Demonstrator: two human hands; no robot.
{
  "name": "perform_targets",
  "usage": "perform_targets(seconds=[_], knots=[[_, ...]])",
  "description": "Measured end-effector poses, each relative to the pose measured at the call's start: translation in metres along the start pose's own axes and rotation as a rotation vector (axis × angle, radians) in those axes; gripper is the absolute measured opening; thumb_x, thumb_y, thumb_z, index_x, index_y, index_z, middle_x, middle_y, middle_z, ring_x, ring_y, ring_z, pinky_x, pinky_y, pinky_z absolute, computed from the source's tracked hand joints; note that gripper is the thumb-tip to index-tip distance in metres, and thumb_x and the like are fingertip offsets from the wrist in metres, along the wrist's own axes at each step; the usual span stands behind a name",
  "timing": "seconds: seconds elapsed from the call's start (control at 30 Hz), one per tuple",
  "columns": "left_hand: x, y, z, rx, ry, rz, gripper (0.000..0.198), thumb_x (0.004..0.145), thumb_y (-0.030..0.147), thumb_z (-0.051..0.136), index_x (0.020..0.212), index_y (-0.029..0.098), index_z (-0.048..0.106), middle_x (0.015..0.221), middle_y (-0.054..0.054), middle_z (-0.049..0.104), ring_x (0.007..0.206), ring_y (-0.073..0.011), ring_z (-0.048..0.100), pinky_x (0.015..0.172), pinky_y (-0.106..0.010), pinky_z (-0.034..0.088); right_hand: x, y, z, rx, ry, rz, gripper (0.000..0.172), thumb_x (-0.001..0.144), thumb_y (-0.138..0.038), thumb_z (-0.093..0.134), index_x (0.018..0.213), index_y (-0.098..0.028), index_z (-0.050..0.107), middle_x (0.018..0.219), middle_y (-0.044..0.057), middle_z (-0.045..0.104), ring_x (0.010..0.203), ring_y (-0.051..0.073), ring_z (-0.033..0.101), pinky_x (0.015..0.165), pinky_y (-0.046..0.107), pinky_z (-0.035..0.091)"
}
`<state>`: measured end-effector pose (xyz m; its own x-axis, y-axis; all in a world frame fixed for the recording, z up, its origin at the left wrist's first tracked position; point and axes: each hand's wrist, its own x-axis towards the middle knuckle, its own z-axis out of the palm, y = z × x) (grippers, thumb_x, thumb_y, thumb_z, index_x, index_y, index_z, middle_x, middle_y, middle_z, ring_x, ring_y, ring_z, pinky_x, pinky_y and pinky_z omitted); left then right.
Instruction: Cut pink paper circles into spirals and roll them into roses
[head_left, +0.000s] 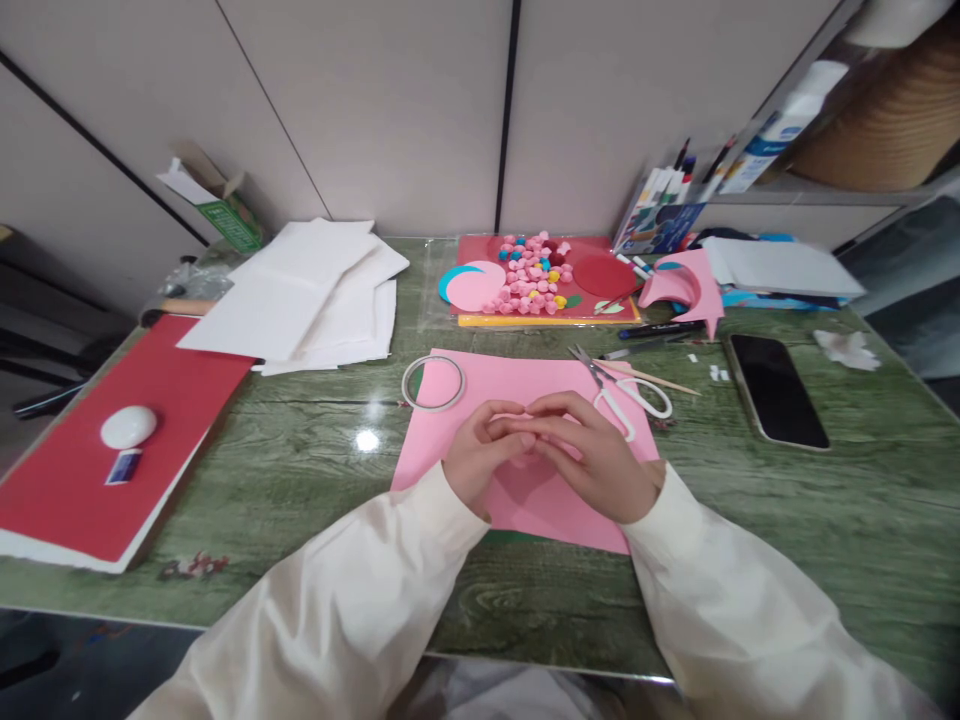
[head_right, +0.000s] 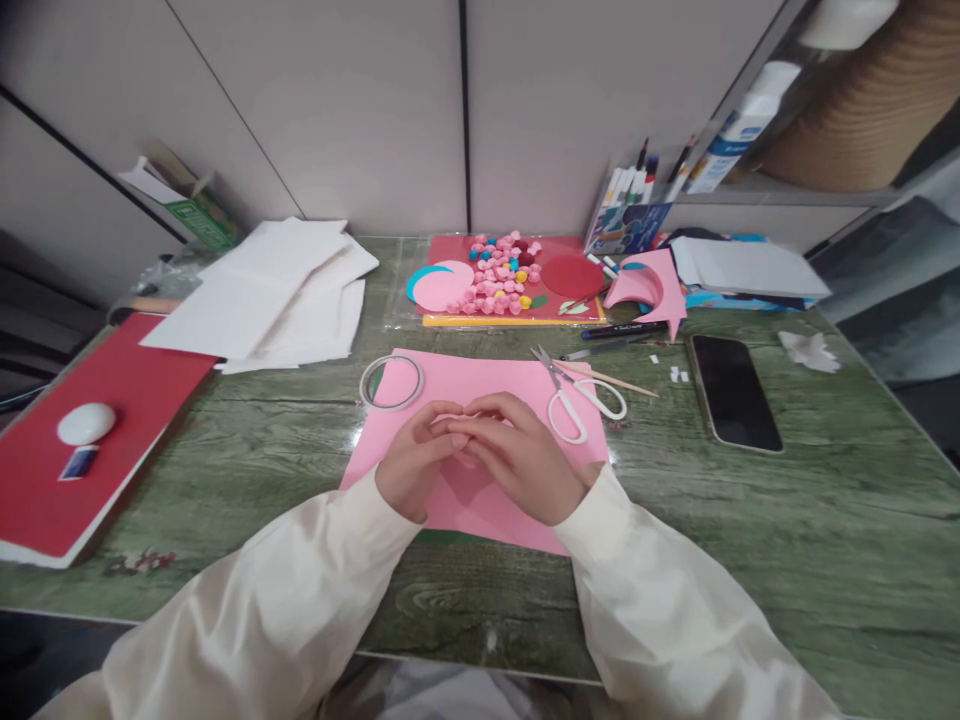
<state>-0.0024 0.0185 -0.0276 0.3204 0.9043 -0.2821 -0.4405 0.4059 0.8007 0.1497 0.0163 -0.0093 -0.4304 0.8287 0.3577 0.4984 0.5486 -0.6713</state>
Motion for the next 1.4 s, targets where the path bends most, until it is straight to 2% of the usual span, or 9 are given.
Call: perform_targets(seconds=[0.17, 0.33, 0.47, 0.63, 0.8, 1.03, 1.23, 1.4], knots=[[0.0001, 0.0001, 0.001, 0.0, -0.002, 0.006, 0.031, 0.063, 0.017, 0.066, 0.09, 0.016, 0.05, 0.074, -0.002, 0.063, 0.066, -0.0135, 0.06, 0.06, -0.027, 0.047, 0.0001, 0.0007, 0.0008, -0.006, -0.008, 0.017, 0.031, 0.083, -0.013, 0.045, 0.108, -0.028, 0.056, 0.101, 0.006, 0.051, 0.098, 0.018, 0.048, 0.084, 0.036, 0.043], [-0.0018, 0.0023, 0.0029, 0.014, -0.005, -0.021, 0.033, 0.063, 0.017, 0.067, 0.091, 0.017, 0.05, 0.075, -0.002, 0.064, 0.063, -0.0129, 0.061, 0.061, -0.027, 0.046, -0.0007, 0.0004, -0.002, -0.012, 0.093, 0.036, 0.017, 0.08, -0.017, 0.052, 0.091, -0.025, 0.061, 0.095, 0.005, 0.052, 0.092, 0.018, 0.052, 0.079, 0.035, 0.045], [-0.0021, 0.0013, 0.003, 0.011, -0.033, -0.027, 0.032, 0.061, 0.016, 0.069, 0.088, 0.017, 0.051, 0.074, -0.001, 0.063, 0.059, -0.0108, 0.06, 0.061, -0.026, 0.045, -0.0001, -0.0015, -0.0032, -0.013, 0.121, 0.057, 0.007, 0.075, -0.016, 0.057, 0.077, -0.022, 0.06, 0.091, 0.004, 0.052, 0.089, 0.018, 0.053, 0.078, 0.034, 0.046], [-0.0021, -0.0005, 0.0045, 0.022, -0.063, -0.012, 0.031, 0.058, 0.015, 0.07, 0.085, 0.016, 0.054, 0.074, -0.001, 0.061, 0.069, -0.0114, 0.058, 0.062, -0.024, 0.046, 0.0001, -0.0038, -0.0021, 0.014, 0.13, 0.082, 0.012, 0.069, -0.011, 0.06, 0.068, -0.02, 0.053, 0.088, 0.003, 0.051, 0.086, 0.017, 0.052, 0.076, 0.033, 0.045], [-0.0031, -0.002, 0.0051, 0.035, -0.068, -0.033, 0.033, 0.057, 0.016, 0.072, 0.085, 0.016, 0.054, 0.072, 0.0, 0.06, 0.07, -0.012, 0.057, 0.063, -0.026, 0.046, 0.0, -0.0053, -0.0001, 0.019, 0.115, 0.083, 0.016, 0.067, -0.008, 0.06, 0.065, -0.021, 0.049, 0.088, 0.002, 0.051, 0.085, 0.017, 0.052, 0.074, 0.032, 0.045], [-0.0007, -0.0041, 0.0008, 0.009, -0.054, -0.015, 0.031, 0.06, 0.014, 0.069, 0.086, 0.016, 0.053, 0.07, 0.0, 0.061, 0.063, -0.0102, 0.057, 0.06, -0.024, 0.044, 0.002, -0.0071, -0.0016, 0.001, 0.111, 0.073, 0.014, 0.068, -0.008, 0.059, 0.071, -0.021, 0.054, 0.088, 0.003, 0.051, 0.087, 0.017, 0.052, 0.077, 0.032, 0.044], [-0.0013, -0.0006, -0.0006, -0.017, 0.014, -0.026, 0.031, 0.061, 0.014, 0.068, 0.087, 0.017, 0.052, 0.067, 0.002, 0.06, 0.058, -0.0095, 0.056, 0.054, -0.022, 0.043, 0.002, -0.0058, -0.0048, -0.016, 0.104, 0.054, 0.012, 0.076, -0.016, 0.054, 0.084, -0.023, 0.061, 0.09, 0.005, 0.052, 0.089, 0.018, 0.052, 0.078, 0.035, 0.046], [-0.0018, 0.0006, 0.0004, -0.006, -0.007, -0.023, 0.031, 0.061, 0.015, 0.068, 0.086, 0.018, 0.05, 0.065, 0.003, 0.06, 0.056, -0.0097, 0.056, 0.055, -0.023, 0.043, -0.0006, -0.0018, -0.0009, 0.026, 0.043, 0.011, 0.024, 0.08, -0.016, 0.05, 0.1, -0.026, 0.06, 0.098, 0.006, 0.052, 0.095, 0.019, 0.051, 0.079, 0.035, 0.046]])
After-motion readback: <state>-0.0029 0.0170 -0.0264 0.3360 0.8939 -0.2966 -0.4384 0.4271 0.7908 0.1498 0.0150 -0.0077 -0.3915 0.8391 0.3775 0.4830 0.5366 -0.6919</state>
